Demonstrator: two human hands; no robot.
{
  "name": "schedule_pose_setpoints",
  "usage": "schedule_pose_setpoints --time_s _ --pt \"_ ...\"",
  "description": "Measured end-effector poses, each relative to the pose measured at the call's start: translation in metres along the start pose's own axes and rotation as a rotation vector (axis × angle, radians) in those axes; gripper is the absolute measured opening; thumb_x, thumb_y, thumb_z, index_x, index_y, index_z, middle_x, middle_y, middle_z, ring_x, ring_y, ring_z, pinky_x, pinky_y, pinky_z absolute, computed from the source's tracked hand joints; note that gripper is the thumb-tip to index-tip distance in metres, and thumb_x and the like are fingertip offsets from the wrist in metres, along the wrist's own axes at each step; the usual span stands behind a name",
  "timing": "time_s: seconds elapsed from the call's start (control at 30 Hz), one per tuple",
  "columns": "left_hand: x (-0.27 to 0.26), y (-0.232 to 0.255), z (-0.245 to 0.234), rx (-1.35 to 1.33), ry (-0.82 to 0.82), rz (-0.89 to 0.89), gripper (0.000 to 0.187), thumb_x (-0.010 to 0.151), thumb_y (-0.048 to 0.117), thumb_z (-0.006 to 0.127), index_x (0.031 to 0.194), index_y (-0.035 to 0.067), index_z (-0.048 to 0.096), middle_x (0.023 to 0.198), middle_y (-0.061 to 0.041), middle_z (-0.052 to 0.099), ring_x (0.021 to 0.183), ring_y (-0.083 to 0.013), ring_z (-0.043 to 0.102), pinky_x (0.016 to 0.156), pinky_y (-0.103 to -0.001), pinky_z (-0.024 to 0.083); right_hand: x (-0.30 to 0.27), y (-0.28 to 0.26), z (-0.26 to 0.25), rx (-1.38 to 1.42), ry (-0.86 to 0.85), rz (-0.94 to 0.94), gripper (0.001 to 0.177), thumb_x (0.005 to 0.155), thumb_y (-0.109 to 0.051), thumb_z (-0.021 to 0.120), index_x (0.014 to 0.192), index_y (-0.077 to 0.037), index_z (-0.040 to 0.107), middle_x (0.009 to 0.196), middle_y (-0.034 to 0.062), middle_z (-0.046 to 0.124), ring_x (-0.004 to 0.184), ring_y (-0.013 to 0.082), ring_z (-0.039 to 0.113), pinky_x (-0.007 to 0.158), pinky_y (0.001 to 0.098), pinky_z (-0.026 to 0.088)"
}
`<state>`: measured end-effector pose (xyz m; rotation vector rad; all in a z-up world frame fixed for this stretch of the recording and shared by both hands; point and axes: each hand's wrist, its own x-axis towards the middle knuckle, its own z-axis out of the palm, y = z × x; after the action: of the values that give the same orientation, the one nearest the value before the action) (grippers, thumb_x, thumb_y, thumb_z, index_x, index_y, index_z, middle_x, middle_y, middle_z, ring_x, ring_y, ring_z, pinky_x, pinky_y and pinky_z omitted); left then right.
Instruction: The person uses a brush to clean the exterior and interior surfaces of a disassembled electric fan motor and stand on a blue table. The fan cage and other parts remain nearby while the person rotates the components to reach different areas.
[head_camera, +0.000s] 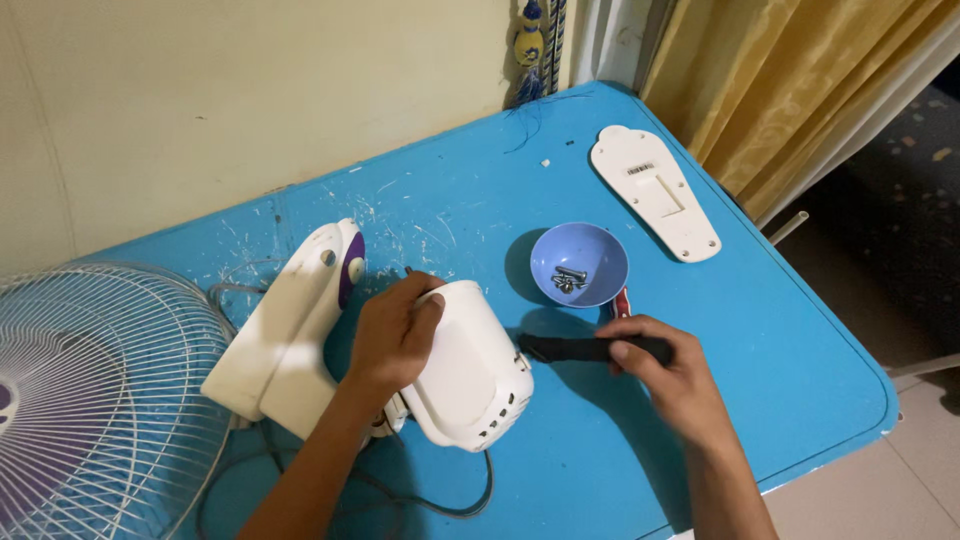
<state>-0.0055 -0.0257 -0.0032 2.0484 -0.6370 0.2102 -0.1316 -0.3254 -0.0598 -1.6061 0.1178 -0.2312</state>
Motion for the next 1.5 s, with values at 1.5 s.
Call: schedule_pose_setpoints --time_s 1.5 --pt "-0.027 0.0 -0.046 0.088 -0.152 -0.022 0.036 0.1 0.026 0.056 0.127 0.004 0.065 0.114 -0.02 0.072 0.095 -0.0367 0.072 0.083 -0.042 0.056 0.009 -0.085 0.097 -0.286 -0.003 -0.126 0.018 0.089 -0.012 0.071 0.104 -0.003 0.076 0.071 0.0035 0.064 0.063 0.0098 0.056 0.055 0.027 0.044"
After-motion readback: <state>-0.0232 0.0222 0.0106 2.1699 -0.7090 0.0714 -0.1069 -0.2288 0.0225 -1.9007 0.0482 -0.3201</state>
